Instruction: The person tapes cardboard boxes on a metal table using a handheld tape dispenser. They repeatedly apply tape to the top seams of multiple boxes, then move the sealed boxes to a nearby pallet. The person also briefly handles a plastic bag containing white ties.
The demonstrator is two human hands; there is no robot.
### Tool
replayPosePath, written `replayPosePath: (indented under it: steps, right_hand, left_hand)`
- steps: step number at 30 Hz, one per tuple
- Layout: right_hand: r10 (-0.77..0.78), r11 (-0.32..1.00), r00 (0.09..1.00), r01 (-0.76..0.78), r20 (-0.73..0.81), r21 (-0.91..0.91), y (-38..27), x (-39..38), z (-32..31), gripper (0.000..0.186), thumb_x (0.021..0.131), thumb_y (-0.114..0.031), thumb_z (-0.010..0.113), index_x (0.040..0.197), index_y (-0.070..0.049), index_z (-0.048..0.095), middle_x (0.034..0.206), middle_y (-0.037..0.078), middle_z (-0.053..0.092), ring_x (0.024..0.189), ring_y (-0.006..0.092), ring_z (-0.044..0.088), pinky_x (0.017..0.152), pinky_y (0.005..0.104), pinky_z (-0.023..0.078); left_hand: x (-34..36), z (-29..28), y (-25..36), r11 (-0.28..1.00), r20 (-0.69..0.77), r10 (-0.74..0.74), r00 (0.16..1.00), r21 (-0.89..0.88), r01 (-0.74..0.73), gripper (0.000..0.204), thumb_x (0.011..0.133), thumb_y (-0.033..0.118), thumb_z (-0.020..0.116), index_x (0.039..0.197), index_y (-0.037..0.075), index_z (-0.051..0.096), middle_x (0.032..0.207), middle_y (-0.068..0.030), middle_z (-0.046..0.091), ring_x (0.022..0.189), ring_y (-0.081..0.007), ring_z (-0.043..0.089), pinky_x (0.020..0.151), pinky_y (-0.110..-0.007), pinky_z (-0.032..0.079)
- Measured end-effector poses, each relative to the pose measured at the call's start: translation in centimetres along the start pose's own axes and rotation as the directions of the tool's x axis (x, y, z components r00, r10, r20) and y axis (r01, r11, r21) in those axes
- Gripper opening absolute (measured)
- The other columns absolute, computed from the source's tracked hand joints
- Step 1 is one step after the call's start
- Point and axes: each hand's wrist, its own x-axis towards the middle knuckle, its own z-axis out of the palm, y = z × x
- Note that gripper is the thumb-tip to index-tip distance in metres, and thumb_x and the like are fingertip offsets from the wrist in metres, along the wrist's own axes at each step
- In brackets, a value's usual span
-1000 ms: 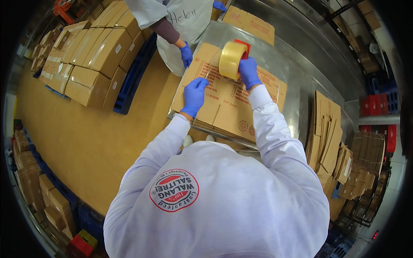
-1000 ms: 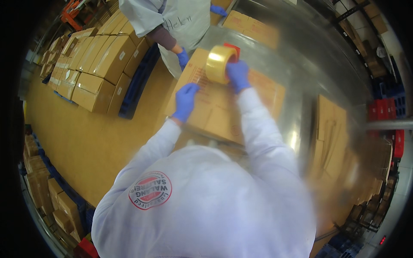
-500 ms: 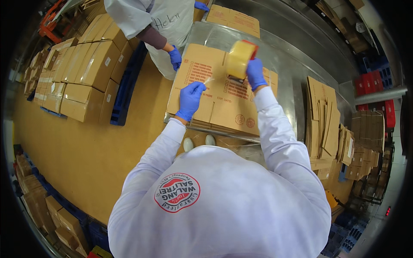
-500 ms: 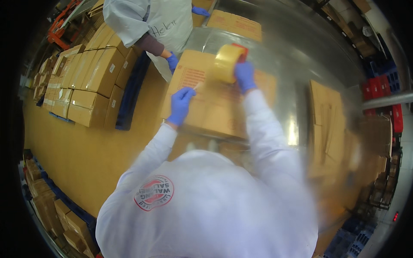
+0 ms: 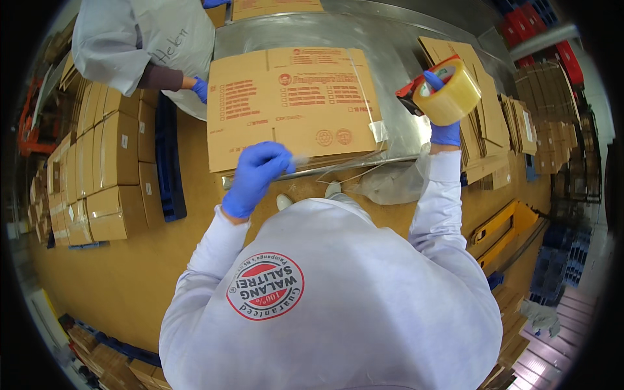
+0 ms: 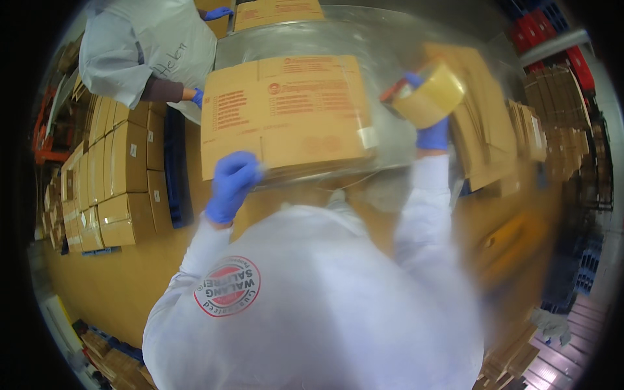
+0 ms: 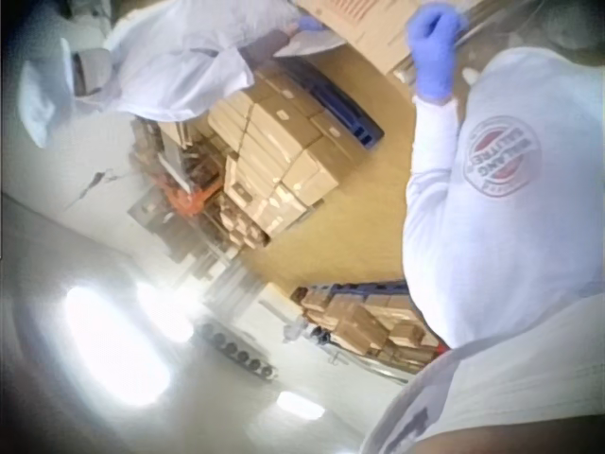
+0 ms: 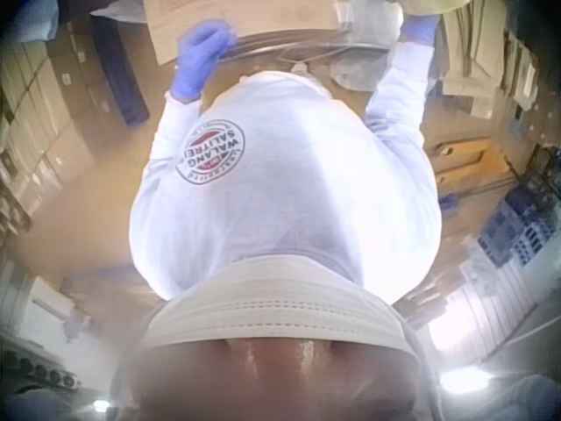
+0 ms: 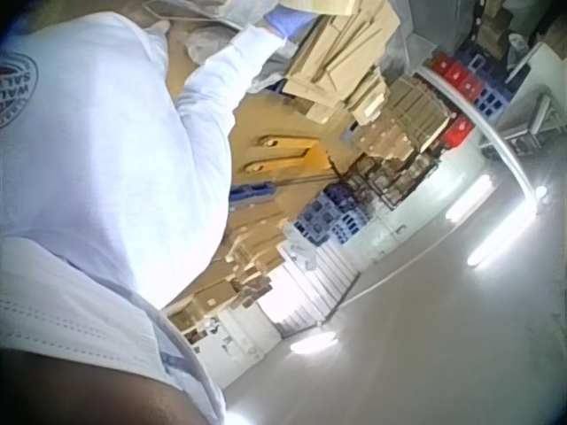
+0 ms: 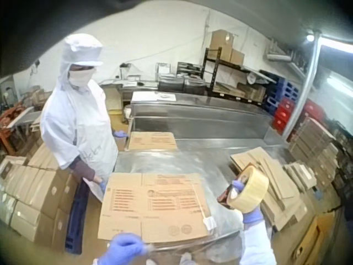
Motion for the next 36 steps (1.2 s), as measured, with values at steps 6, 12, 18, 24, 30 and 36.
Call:
replayPosePath:
  steps: [6, 12, 18, 24, 30, 36]
  right_hand:
    - [0.283, 0.959, 0.959, -0.283, -0.01, -0.026, 5.4, -4.9, -2.9, 0.031, 0.057, -0.023, 0.076, 0.088, -0.02, 0.074, 0.084, 0.007, 0.06, 0.072, 0.0271, 0.059, 0.065, 0.0375, 0.049]
    - [0.328, 0.94, 0.944, -0.331, 0.045, 0.084, 12.2, -9.5, 0.1, 0.036, 0.062, -0.018, 0.076, 0.098, -0.017, 0.072, 0.091, 0.006, 0.062, 0.079, 0.0244, 0.06, 0.072, 0.0356, 0.05]
    - [0.16, 0.978, 0.968, -0.182, 0.195, 0.103, 11.0, -8.6, 2.7, 0.05, 0.072, -0.006, 0.076, 0.12, -0.01, 0.064, 0.114, 0.004, 0.065, 0.1, 0.0193, 0.061, 0.089, 0.0314, 0.049]
    - [0.038, 0.928, 0.999, -0.05, 0.039, 0.368, 11.5, -6.7, 6.5, 0.024, 0.066, -0.009, 0.071, 0.09, -0.009, 0.065, 0.087, 0.008, 0.061, 0.079, 0.0262, 0.061, 0.067, 0.0351, 0.05]
    - [0.378, -0.073, 0.737, -0.58, 0.561, 0.811, 6.4, -3.2, 11.2, 0.014, 0.082, -0.01, 0.071, 0.094, -0.006, 0.065, 0.083, 0.002, 0.064, 0.076, 0.0149, 0.062, 0.064, 0.0297, 0.05]
    - [0.294, -0.207, 0.48, -0.812, 0.827, 0.545, 1.3, -5.1, 22.5, 0.04, 0.094, -0.03, 0.057, 0.089, 0.009, 0.067, 0.071, 0.013, 0.068, 0.064, 0.0215, 0.065, 0.06, 0.0364, 0.05]
  left_hand:
    - [0.8, 0.9, 5.4, 0.749, 0.244, 0.657, 0.714, -0.103, -0.654, 0.012, 0.079, 0.006, 0.062, 0.067, 0.003, 0.059, 0.064, -0.0071, 0.058, 0.053, -0.0189, 0.053, 0.047, -0.031, 0.04]
    - [9.8, 10.6, 4.7, 0.946, -0.278, 0.174, 0.945, 0.314, -0.082, 0.018, 0.093, 0.018, 0.06, 0.084, 0.003, 0.064, 0.072, -0.0011, 0.06, 0.057, -0.009, 0.047, 0.055, -0.027, 0.041]
    - [17.0, 14.3, -13.6, 0.575, -0.247, 0.031, 0.968, 0.797, 0.185, 0.033, 0.087, 0.031, 0.069, 0.089, 0.0, 0.061, 0.089, -0.0223, 0.065, 0.08, -0.0389, 0.064, 0.072, -0.045, 0.051]
    - [17.8, 15.6, -16.4, 0.393, -0.325, 0.149, 0.934, 0.886, 0.245, 0.026, 0.089, 0.024, 0.06, 0.085, -0.002, 0.059, 0.082, -0.0228, 0.063, 0.077, -0.0394, 0.062, 0.074, -0.045, 0.049]
    - [17.6, 15.8, -15.6, 0.77, -0.553, 0.005, 0.833, 0.534, 0.35, 0.021, 0.093, 0.02, 0.057, 0.089, 0.0, 0.061, 0.073, -0.0151, 0.066, 0.07, -0.0277, 0.066, 0.066, -0.039, 0.051]
    - [17.3, 14.8, -16.7, 0.947, -0.538, -0.128, 0.833, 0.184, 0.264, 0.023, 0.094, 0.018, 0.058, 0.083, -0.001, 0.067, 0.066, -0.0028, 0.059, 0.061, -0.0105, 0.051, 0.058, -0.027, 0.042]
